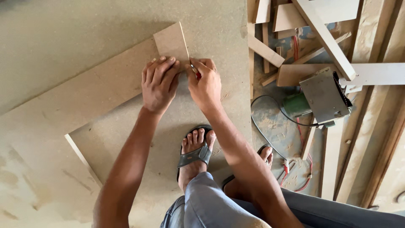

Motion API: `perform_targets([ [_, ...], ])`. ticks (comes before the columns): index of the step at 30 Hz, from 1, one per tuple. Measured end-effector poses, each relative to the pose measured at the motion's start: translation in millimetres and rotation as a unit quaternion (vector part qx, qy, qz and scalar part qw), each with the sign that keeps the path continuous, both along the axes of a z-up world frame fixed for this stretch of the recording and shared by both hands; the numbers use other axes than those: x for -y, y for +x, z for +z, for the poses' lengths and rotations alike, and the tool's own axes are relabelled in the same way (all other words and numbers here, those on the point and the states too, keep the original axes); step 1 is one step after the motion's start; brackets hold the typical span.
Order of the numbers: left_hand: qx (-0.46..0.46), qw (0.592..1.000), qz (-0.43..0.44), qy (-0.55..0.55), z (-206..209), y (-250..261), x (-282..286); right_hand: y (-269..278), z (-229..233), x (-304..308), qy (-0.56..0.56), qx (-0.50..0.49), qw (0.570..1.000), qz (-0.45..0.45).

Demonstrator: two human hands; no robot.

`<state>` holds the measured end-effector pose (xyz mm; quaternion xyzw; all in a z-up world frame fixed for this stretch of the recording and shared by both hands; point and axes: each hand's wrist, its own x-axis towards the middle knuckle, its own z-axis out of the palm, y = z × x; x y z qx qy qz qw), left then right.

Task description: The person cuts a small piece of wood with a circular saw, marks another wooden piece with a pencil, hammers nails into the joints to assemble a small wooden component, and applies wood glue to a surface.

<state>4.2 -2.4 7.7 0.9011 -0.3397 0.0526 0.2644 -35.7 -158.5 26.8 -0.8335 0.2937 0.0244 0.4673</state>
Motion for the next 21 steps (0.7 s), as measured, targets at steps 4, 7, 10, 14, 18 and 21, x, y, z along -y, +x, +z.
perform_targets([
  [4, 0.012, 1.0, 0.004, 0.0, -3.8, -0.9, 2.0, 15.4, -11.9, 1.4, -0.039, 0.026, 0.999, 0.02],
  [7, 0.02, 1.0, 0.004, -0.002, -2.7, 0.4, 2.9, 40.8, -23.1, 7.0, -0.041, 0.037, 0.998, 0.021],
  [10, 0.015, 1.0, 0.002, 0.007, -1.0, 0.9, 1.5, 58.0, -29.9, 11.5, -0.026, 0.068, 0.997, 0.029],
  [14, 0.016, 1.0, 0.001, 0.009, -3.0, 0.3, 1.4, 63.0, -33.6, 14.4, 0.009, 0.062, 0.997, 0.035],
  [18, 0.023, 1.0, 0.002, 0.011, -6.7, 0.6, 2.2, 52.7, -30.7, 13.2, 0.007, 0.072, 0.997, 0.035],
  [21, 0.02, 1.0, -0.001, 0.0, -6.7, 1.2, 2.1, 41.5, -25.8, 14.2, 0.034, 0.04, 0.998, 0.027],
])
